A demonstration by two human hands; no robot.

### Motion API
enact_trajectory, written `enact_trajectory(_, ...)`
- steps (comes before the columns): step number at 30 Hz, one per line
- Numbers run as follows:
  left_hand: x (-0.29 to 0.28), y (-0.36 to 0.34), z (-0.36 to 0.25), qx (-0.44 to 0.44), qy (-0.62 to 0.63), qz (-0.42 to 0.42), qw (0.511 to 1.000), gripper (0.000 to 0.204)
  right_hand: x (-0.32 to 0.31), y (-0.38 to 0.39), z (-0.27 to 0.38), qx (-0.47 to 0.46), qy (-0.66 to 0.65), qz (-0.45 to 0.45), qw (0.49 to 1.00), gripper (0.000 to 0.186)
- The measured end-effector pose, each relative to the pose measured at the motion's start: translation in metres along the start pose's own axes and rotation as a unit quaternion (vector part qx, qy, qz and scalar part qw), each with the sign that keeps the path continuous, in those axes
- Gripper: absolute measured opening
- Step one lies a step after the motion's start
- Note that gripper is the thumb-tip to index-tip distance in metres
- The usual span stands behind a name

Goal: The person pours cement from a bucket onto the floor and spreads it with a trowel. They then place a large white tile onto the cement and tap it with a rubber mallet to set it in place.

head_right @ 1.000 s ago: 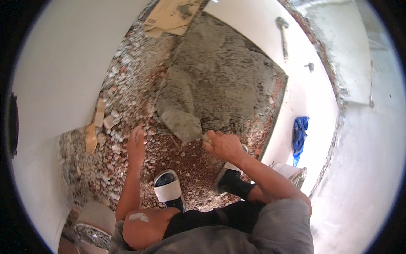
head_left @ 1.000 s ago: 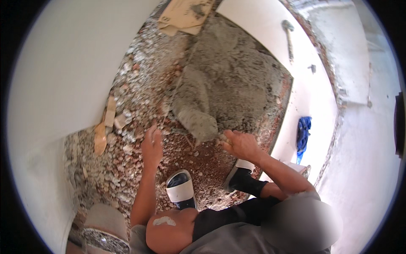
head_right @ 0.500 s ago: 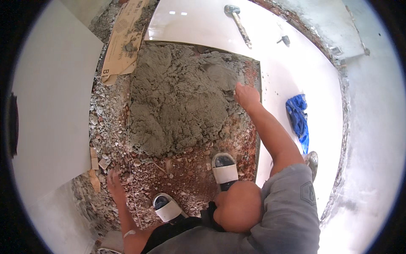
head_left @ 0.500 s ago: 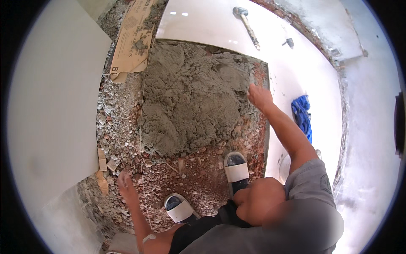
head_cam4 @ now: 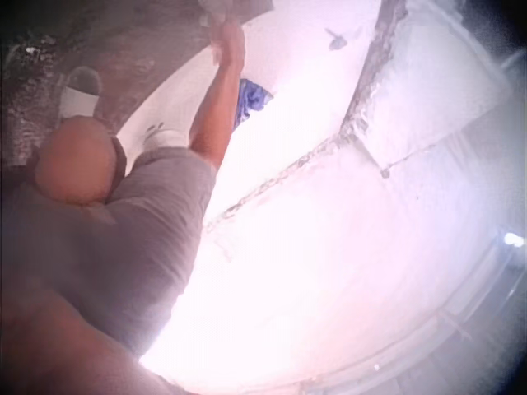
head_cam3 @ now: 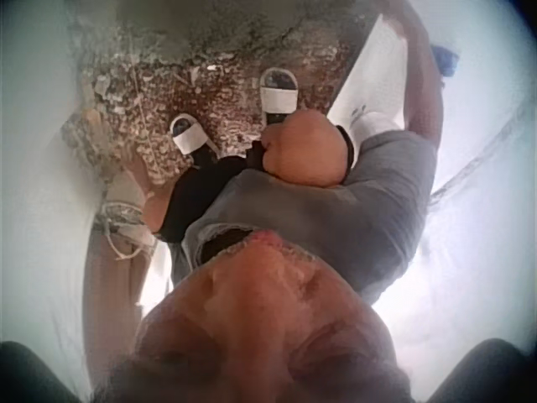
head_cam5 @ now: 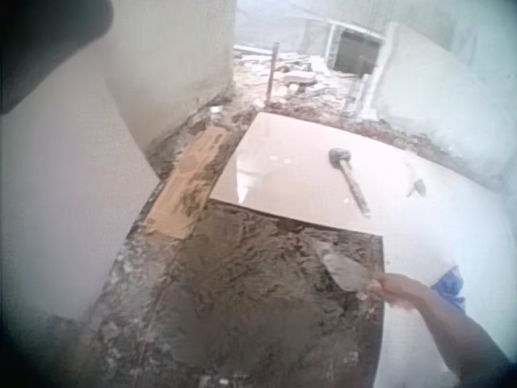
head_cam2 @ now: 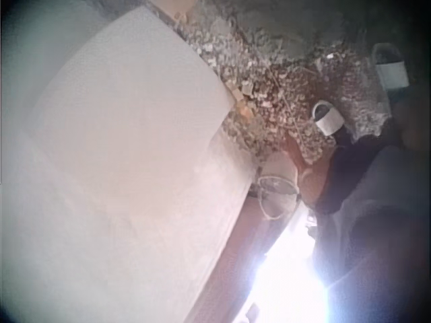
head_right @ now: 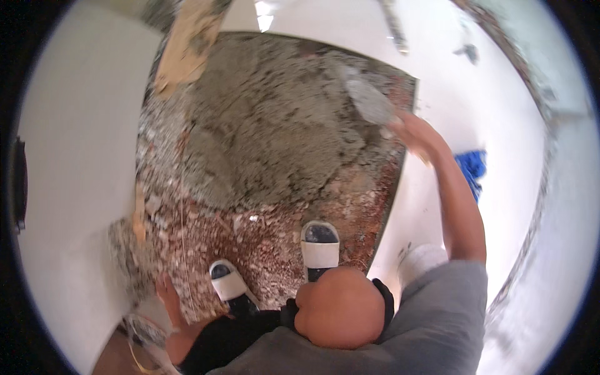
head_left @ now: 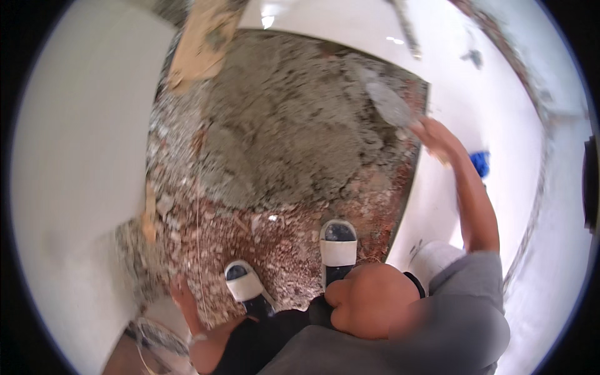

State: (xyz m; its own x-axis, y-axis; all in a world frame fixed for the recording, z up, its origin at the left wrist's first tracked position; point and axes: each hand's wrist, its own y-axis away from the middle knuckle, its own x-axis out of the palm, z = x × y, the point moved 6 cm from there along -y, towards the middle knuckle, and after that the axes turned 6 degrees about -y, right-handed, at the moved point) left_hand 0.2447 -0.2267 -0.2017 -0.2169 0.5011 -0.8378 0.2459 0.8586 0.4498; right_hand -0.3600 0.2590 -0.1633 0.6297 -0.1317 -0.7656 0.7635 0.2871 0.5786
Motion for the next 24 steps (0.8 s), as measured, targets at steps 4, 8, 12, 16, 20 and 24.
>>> enact_trajectory(4,-0.004,0.032,0.058,0.033,-0.036,-0.024,0.999,0.039,0.063,0.05,-0.009,0.093,-0.308,0.079,0.944,0.039)
enact_trajectory(8,-0.021,0.076,0.109,-0.051,0.0,-0.068,0.996,0.038,0.116,0.061,0.035,0.035,-0.344,0.114,0.931,0.038)
enact_trajectory(12,-0.051,0.14,0.139,-0.127,-0.013,-0.129,0.983,0.042,0.151,0.078,0.06,-0.012,-0.314,0.212,0.925,0.035)
enact_trajectory(16,-0.073,0.181,0.174,-0.204,-0.055,-0.197,0.958,0.047,0.148,0.095,0.09,-0.195,-0.257,0.155,0.934,0.035)
enact_trajectory(20,-0.079,0.198,0.232,-0.312,-0.004,-0.3,0.902,0.054,0.168,0.111,0.135,-0.196,-0.011,0.219,0.956,0.037)
enact_trajectory(24,-0.092,0.21,0.308,-0.363,0.178,-0.478,0.78,0.071,0.2,0.151,0.229,-0.395,0.246,0.239,0.852,0.039)
